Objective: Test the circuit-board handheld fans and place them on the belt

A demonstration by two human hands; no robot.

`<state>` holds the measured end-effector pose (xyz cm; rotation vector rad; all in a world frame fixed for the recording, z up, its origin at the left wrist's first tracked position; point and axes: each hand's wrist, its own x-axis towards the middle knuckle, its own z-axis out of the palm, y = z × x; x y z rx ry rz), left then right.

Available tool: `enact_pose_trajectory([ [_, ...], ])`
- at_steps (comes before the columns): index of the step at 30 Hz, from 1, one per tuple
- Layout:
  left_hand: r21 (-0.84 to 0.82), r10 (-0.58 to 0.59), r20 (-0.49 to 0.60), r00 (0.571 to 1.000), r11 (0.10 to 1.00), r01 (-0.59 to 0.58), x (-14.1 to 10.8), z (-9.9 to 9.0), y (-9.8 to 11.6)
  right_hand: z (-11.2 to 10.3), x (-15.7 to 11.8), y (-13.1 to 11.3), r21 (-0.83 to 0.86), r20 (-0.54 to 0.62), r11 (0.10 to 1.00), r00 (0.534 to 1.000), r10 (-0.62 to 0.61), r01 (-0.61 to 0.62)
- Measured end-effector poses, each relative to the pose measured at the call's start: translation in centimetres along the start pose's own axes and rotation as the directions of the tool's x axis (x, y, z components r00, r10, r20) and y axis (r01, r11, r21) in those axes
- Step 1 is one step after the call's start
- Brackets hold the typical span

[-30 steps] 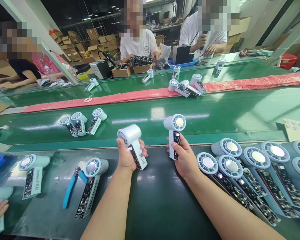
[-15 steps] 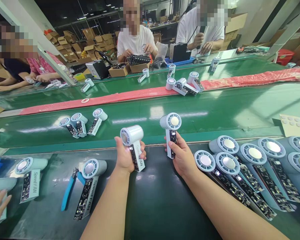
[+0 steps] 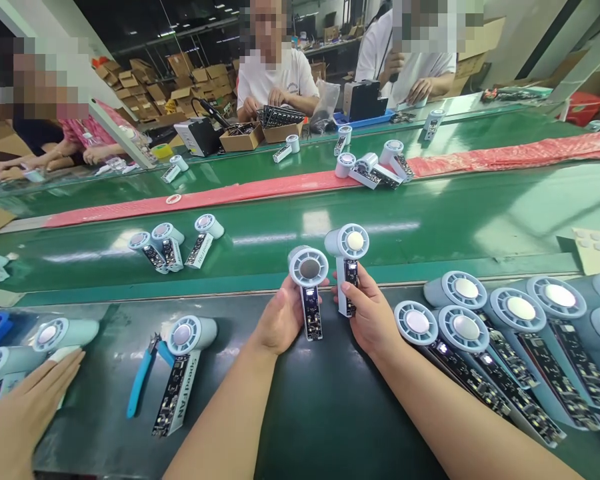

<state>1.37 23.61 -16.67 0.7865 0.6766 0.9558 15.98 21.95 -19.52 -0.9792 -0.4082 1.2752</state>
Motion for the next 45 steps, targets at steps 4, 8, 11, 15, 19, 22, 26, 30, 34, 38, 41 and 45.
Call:
enact_pose_trajectory([
  [4,0.007,-0.016,-0.020,1.000,1.000,0.017,0.1,0.0,-0.7,0.0,-0.2,-0.1,-0.001,0.004,1.000,1.000,-0.009,0.009],
  [8,0.006,0.001,-0.025,1.000,1.000,-0.001,0.2,0.2,-0.8,0.1,-0.4,0.1,0.015,0.057,1.000,0.998,-0.022,0.021],
  [11,-0.029,-0.026,-0.042,0.999,0.999,0.025,0.2,0.2,-0.8,0.2,-0.5,0.2,0.027,0.092,0.999,0.995,-0.026,0.024],
  [15,-0.043,-0.065,-0.050,0.997,0.997,0.063,0.1,0.1,-0.7,0.3,-0.6,0.0,0.028,0.104,0.999,0.994,-0.019,0.016],
  [19,-0.003,-0.064,-0.139,0.988,0.998,0.065,0.2,0.1,-0.5,0.3,-0.7,-0.4,0.036,0.093,0.999,0.995,0.018,-0.022],
  [22,-0.056,-0.036,-0.215,0.976,0.998,0.024,0.4,0.1,-0.4,0.2,-0.6,-0.4,0.055,0.070,0.997,0.997,0.041,-0.044],
  [26,-0.104,-0.017,-0.188,0.982,0.995,-0.003,0.7,0.3,-0.5,0.1,-0.4,-0.1,0.073,0.103,0.997,0.995,0.003,-0.011],
  [30,-0.008,0.023,-0.186,0.982,1.000,-0.025,0.6,0.5,-0.8,-0.1,-0.4,0.3,0.064,0.160,0.998,0.987,-0.012,0.002],
  [34,0.008,0.048,-0.117,0.992,0.999,-0.047,0.5,0.9,-0.9,-0.3,-0.5,0.4,0.063,0.215,0.998,0.977,-0.007,-0.007],
  [38,0.042,0.078,-0.118,0.990,0.996,-0.074,0.3,1.2,-0.8,-0.3,-0.5,0.5,0.068,0.211,0.997,0.976,-0.052,0.039],
  [41,0.048,0.087,-0.101,0.991,0.995,-0.082,0.3,1.2,-0.9,-0.3,-0.5,0.6,0.052,0.238,0.997,0.969,-0.059,0.048],
  [45,0.025,0.083,-0.059,0.995,0.996,-0.082,0.4,0.8,-1.2,-0.4,-0.6,0.6,0.011,0.280,0.997,0.957,-0.071,0.070],
])
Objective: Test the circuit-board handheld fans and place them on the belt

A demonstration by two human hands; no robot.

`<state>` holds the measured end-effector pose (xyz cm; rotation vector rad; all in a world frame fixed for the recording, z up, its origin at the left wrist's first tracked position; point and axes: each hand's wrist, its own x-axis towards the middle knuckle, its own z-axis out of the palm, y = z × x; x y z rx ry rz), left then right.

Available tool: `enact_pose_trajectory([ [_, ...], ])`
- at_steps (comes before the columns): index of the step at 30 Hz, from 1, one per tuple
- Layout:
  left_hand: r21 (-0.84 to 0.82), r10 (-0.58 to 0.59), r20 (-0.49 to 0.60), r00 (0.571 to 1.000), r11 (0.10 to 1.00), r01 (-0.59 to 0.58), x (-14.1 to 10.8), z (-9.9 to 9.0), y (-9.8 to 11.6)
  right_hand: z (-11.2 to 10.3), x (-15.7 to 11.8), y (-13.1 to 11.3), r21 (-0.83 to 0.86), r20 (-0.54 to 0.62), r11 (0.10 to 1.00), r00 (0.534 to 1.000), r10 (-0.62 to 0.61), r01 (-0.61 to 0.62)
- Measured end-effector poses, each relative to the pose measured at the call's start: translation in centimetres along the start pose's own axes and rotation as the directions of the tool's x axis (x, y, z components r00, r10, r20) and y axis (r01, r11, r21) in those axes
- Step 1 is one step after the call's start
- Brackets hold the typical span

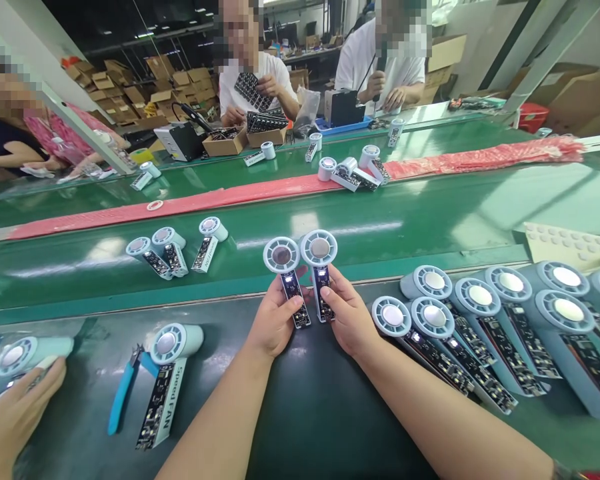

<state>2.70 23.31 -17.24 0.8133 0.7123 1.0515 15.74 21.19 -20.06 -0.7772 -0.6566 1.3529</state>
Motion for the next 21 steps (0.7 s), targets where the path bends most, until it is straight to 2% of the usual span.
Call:
enact_pose_trajectory([
  [6,-0.136,-0.006,0.066,0.998,0.991,0.015,0.1,0.2,0.0,0.2,-0.6,0.1,-0.164,0.128,0.985,0.991,-0.034,0.055],
  [9,-0.158,0.040,0.097,0.994,0.987,-0.024,0.0,0.7,-0.3,0.3,-0.5,0.3,-0.352,0.140,0.929,0.988,-0.071,0.117],
  [12,-0.172,0.072,0.087,0.994,0.983,-0.056,-0.2,0.9,-0.7,1.0,-0.3,0.0,-0.641,0.101,0.741,0.979,-0.178,0.201],
  [15,-0.177,0.069,0.098,0.993,0.983,-0.051,-0.9,1.0,-0.6,2.5,-0.4,-0.9,-0.849,0.061,0.496,0.967,-0.248,0.181],
  [18,-0.170,0.150,0.160,0.976,0.978,-0.122,-1.7,0.9,0.1,4.5,-0.6,-2.5,-0.934,0.067,0.334,0.981,-0.181,0.126],
  [21,-0.080,0.182,0.124,0.975,0.982,-0.173,-1.9,0.3,0.4,6.0,0.8,-4.8,-0.971,0.097,0.213,0.993,-0.064,0.109],
])
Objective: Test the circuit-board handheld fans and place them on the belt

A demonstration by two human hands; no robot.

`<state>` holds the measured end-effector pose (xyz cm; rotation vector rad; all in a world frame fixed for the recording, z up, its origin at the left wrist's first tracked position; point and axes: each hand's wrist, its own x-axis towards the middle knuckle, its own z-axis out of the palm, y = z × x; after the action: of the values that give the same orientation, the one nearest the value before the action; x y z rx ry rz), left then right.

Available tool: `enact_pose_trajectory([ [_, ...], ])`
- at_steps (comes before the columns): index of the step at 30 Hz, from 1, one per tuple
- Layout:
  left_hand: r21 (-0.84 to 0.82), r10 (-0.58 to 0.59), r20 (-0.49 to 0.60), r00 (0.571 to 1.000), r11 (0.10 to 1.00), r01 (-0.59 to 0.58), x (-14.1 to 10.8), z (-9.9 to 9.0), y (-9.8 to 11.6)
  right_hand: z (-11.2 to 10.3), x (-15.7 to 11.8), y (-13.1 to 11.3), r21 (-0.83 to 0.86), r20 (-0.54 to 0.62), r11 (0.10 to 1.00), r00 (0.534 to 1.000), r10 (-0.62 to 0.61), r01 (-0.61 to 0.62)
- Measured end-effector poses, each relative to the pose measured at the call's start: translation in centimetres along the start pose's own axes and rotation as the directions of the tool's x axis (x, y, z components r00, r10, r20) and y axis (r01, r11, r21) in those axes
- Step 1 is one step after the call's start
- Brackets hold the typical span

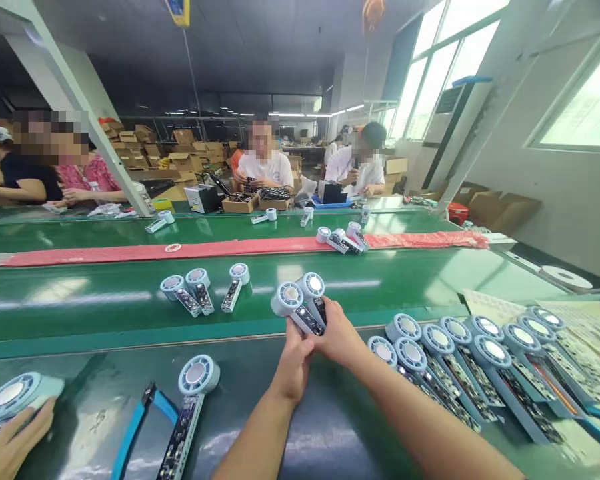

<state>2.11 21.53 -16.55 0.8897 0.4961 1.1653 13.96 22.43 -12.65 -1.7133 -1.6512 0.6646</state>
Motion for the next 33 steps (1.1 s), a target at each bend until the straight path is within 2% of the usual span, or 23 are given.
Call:
enact_pose_trajectory([
  [3,0.135,-0.071,-0.136,0.988,0.987,0.090,0.5,-1.5,-0.8,-2.4,5.2,-0.6,-0.114,0.110,0.994,0.994,0.015,-0.002],
  [5,0.215,-0.075,-0.192,0.979,0.970,0.116,1.1,-2.4,-1.7,-3.4,10.5,-0.4,-0.206,0.117,0.977,0.991,0.070,-0.044],
  [7,0.353,-0.041,-0.207,0.977,0.929,0.114,1.4,-2.9,-2.6,-3.5,16.1,0.0,-0.297,0.096,0.952,0.990,0.103,-0.070],
  [10,0.635,0.030,-0.176,0.984,0.767,0.090,1.4,-2.8,-3.6,-2.2,22.7,0.9,-0.408,0.013,0.905,0.990,0.139,-0.122],
  [14,0.817,0.075,-0.075,0.994,0.577,0.018,1.4,-3.2,-4.7,1.1,27.8,2.5,-0.470,-0.088,0.867,0.986,0.143,-0.167],
  [17,0.861,0.125,0.005,0.992,0.504,-0.068,1.5,-3.9,-5.5,3.2,29.7,3.5,-0.493,-0.120,0.856,0.987,0.110,-0.155],
  [19,0.864,0.156,0.011,0.988,0.497,-0.088,1.5,-4.2,-5.8,3.8,30.3,4.1,-0.520,-0.122,0.846,0.990,0.066,-0.121],
  [22,0.855,0.181,-0.037,0.983,0.515,-0.063,1.4,-3.9,-5.7,3.4,30.0,5.2,-0.585,-0.045,0.811,0.997,-0.066,0.027],
  [26,0.842,0.180,-0.088,0.980,0.538,-0.023,1.4,-3.3,-5.1,1.9,28.7,6.8,-0.638,0.134,0.729,0.968,-0.210,0.247],
  [28,0.830,0.162,-0.105,0.981,0.557,-0.003,1.5,-3.1,-4.8,1.5,28.3,7.2,-0.652,0.169,0.704,0.960,-0.225,0.280],
  [33,0.816,0.136,-0.124,0.983,0.577,0.024,1.5,-3.2,-4.5,1.6,28.3,7.0,-0.675,0.183,0.685,0.961,-0.206,0.275],
])
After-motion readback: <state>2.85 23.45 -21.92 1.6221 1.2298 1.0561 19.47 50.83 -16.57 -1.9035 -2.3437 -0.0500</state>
